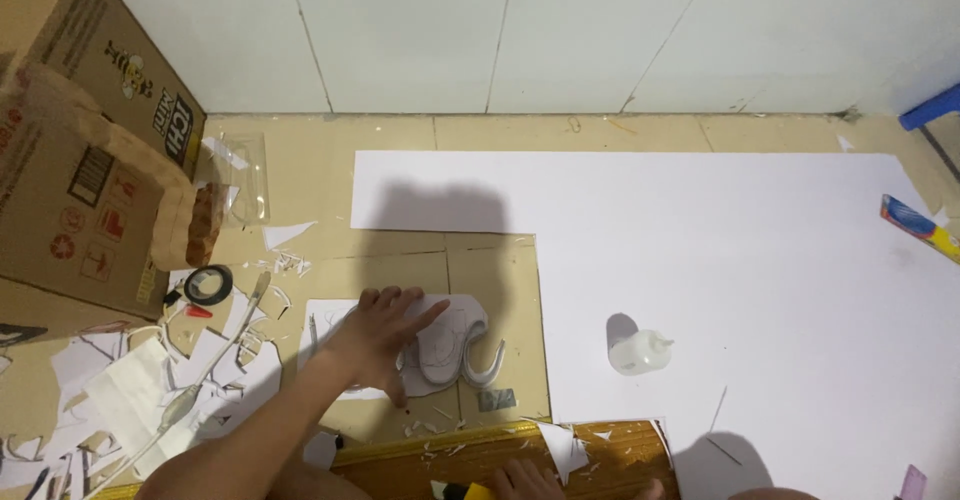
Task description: Cutting out complex curved shapes from a white foam board using a utility knife and a paper template.
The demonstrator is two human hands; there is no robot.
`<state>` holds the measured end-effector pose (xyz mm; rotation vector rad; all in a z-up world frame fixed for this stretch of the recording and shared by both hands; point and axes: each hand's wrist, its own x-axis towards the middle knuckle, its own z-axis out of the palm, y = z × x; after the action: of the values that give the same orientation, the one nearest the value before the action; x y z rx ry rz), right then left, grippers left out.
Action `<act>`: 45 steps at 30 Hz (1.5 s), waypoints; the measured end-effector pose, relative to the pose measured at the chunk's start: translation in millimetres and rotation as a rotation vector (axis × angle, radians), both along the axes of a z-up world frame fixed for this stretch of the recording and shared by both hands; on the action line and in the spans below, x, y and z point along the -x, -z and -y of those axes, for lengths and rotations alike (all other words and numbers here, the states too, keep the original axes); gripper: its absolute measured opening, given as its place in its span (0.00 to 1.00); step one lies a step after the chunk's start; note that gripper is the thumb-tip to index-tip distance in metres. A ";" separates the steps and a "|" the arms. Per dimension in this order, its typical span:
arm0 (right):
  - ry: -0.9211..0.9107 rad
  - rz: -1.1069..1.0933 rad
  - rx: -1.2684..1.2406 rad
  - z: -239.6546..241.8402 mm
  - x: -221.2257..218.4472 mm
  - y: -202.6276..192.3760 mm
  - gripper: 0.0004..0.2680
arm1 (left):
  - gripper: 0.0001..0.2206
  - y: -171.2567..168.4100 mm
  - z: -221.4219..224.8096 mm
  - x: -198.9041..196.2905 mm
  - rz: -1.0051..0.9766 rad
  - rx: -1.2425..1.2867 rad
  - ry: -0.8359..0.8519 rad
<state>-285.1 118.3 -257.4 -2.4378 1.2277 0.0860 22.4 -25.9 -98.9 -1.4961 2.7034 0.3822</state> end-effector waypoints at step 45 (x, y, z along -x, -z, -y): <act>0.296 -0.026 -0.497 121.1 -77.7 -218.0 0.08 | 0.61 14.1 -5.7 2.5 -0.079 -0.051 -0.252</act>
<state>-207.3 -2.8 -39.4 -1.8216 1.3721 0.2995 19.9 -20.2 -113.0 -1.8500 2.5435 0.5250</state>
